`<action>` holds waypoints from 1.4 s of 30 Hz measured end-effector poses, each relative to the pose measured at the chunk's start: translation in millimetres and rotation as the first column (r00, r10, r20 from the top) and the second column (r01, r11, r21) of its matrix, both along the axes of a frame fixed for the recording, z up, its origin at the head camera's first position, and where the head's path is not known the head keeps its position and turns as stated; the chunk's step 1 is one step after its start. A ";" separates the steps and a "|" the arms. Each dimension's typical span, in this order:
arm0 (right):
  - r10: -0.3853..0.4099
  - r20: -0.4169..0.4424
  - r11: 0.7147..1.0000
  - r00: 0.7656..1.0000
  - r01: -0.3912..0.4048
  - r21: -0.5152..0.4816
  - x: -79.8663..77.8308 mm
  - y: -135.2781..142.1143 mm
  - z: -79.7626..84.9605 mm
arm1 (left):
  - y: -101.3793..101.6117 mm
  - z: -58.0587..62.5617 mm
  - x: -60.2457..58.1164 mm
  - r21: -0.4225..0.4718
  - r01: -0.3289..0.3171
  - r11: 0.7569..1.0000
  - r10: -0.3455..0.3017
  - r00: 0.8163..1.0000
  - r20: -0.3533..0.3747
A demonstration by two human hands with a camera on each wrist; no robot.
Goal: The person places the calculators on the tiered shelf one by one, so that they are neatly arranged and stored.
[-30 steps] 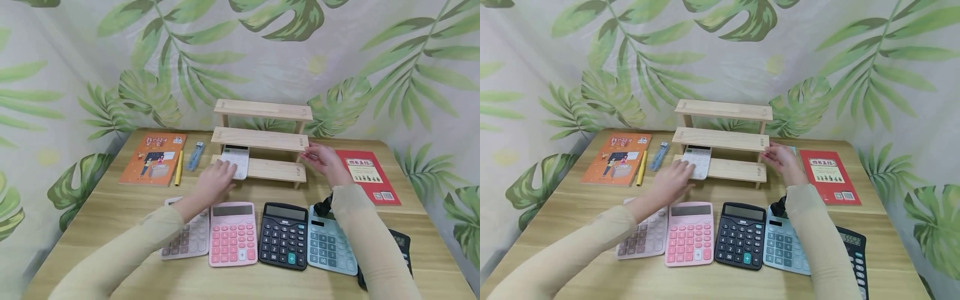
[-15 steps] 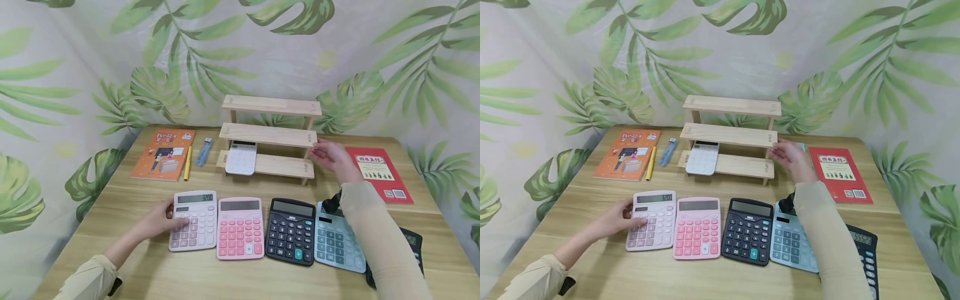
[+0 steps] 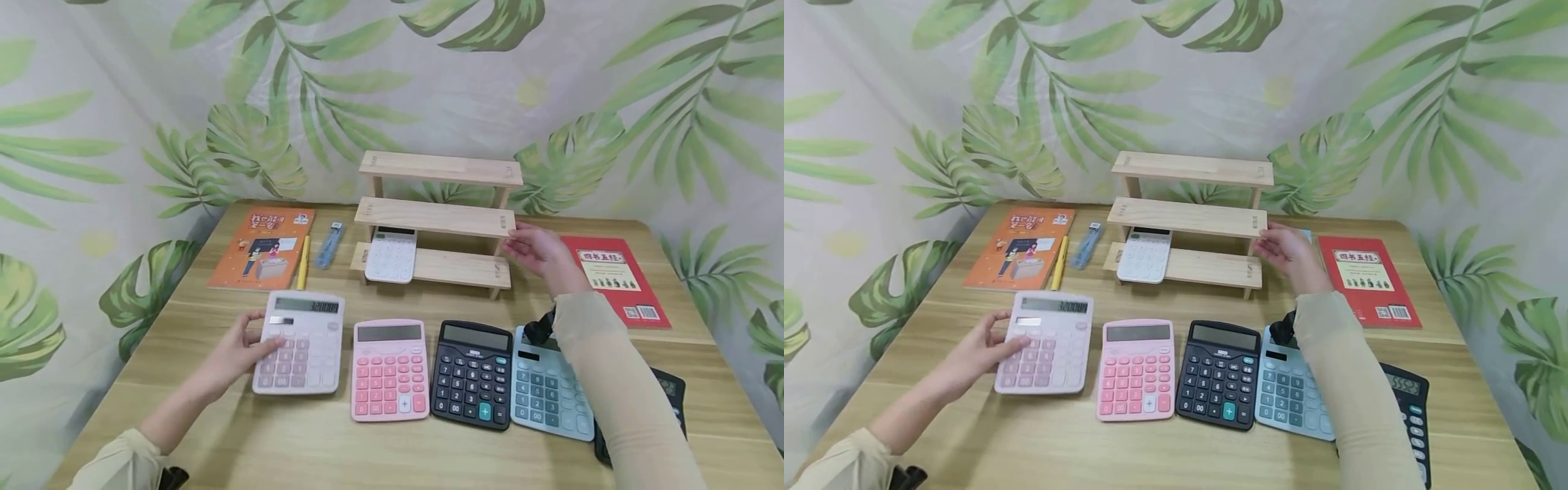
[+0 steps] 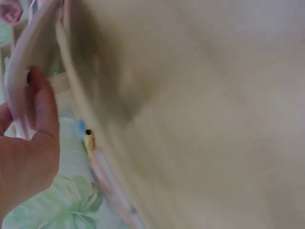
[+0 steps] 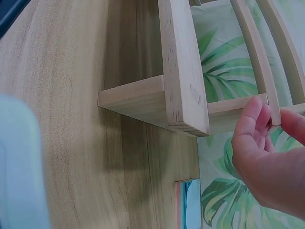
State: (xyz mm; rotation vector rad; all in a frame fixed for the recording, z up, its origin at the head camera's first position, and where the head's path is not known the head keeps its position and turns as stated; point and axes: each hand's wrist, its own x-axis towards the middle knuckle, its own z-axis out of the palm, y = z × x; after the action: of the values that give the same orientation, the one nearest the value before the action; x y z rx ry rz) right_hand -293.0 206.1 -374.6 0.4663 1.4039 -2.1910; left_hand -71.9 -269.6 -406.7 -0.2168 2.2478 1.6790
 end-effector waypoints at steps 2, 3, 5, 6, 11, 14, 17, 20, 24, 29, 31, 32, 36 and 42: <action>0.001 0.003 1.000 1.000 -0.001 -0.005 0.0 2.2 0.4 | 9.5 13.4 -10.9 0.107 -0.020 0.994 0.015 0.999 0.045; 0.001 0.005 1.000 1.000 -0.001 -0.004 -0.2 3.0 0.0 | 17.3 19.9 -16.9 0.187 -0.033 0.982 0.018 0.997 0.080; -0.001 0.009 1.000 1.000 0.001 0.001 -0.2 3.4 -1.0 | 39.5 31.5 -28.7 0.331 -0.052 0.942 0.000 0.988 0.154; -0.002 0.009 1.000 1.000 0.002 0.006 -0.1 3.1 -1.5 | 52.6 35.8 -34.5 0.386 -0.055 0.921 -0.020 0.982 0.188; -0.004 -0.009 1.000 1.000 0.004 0.027 -1.0 -1.8 -3.6 | 128.6 44.1 -63.7 0.436 0.001 0.900 -0.129 0.956 0.265; -0.005 -0.025 0.999 1.000 0.006 0.034 -1.5 -5.2 -3.5 | 165.8 39.0 -83.7 0.401 0.028 0.916 -0.136 0.960 0.244; -0.012 -0.030 0.999 0.999 0.014 0.047 -1.9 -6.4 -3.1 | 193.1 30.7 -103.3 0.368 0.013 0.930 -0.098 0.972 0.214; -0.020 -0.030 0.998 0.999 0.022 0.058 -2.8 -5.1 -2.7 | 211.8 22.8 -119.1 0.313 0.006 0.950 -0.061 0.984 0.168; -0.035 -0.033 0.997 0.999 0.037 0.064 -4.6 -1.5 -2.0 | 228.2 15.9 -135.5 0.257 -0.013 0.966 -0.018 0.993 0.118; -0.039 -0.044 0.997 0.998 0.042 0.060 -5.8 1.2 -1.3 | 239.7 13.5 -148.1 0.211 -0.034 0.977 0.016 0.996 0.084; -0.032 -0.048 0.998 0.998 0.035 0.056 -6.2 0.7 -1.7 | 240.6 13.6 -148.9 0.180 -0.035 0.983 0.020 0.996 0.083; -0.031 -0.048 0.998 0.998 0.034 0.053 -6.2 0.4 -1.4 | 240.9 13.6 -148.5 0.171 -0.035 0.985 0.021 0.996 0.082; -0.027 -0.044 0.998 0.999 0.029 0.047 -6.0 0.3 0.0 | 243.0 12.7 -143.3 0.088 -0.019 0.996 0.016 1.000 0.024; -0.038 -0.035 0.998 0.999 0.039 0.049 -6.0 0.6 -0.3 | 248.9 9.0 -132.2 -0.198 -0.011 0.980 -0.017 0.990 -0.140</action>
State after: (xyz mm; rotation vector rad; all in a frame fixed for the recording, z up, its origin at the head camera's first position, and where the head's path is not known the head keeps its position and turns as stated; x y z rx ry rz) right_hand -299.0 206.7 -374.9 0.4792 1.4822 -2.2087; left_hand -204.1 -20.7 -397.7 -0.1444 2.5206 1.5103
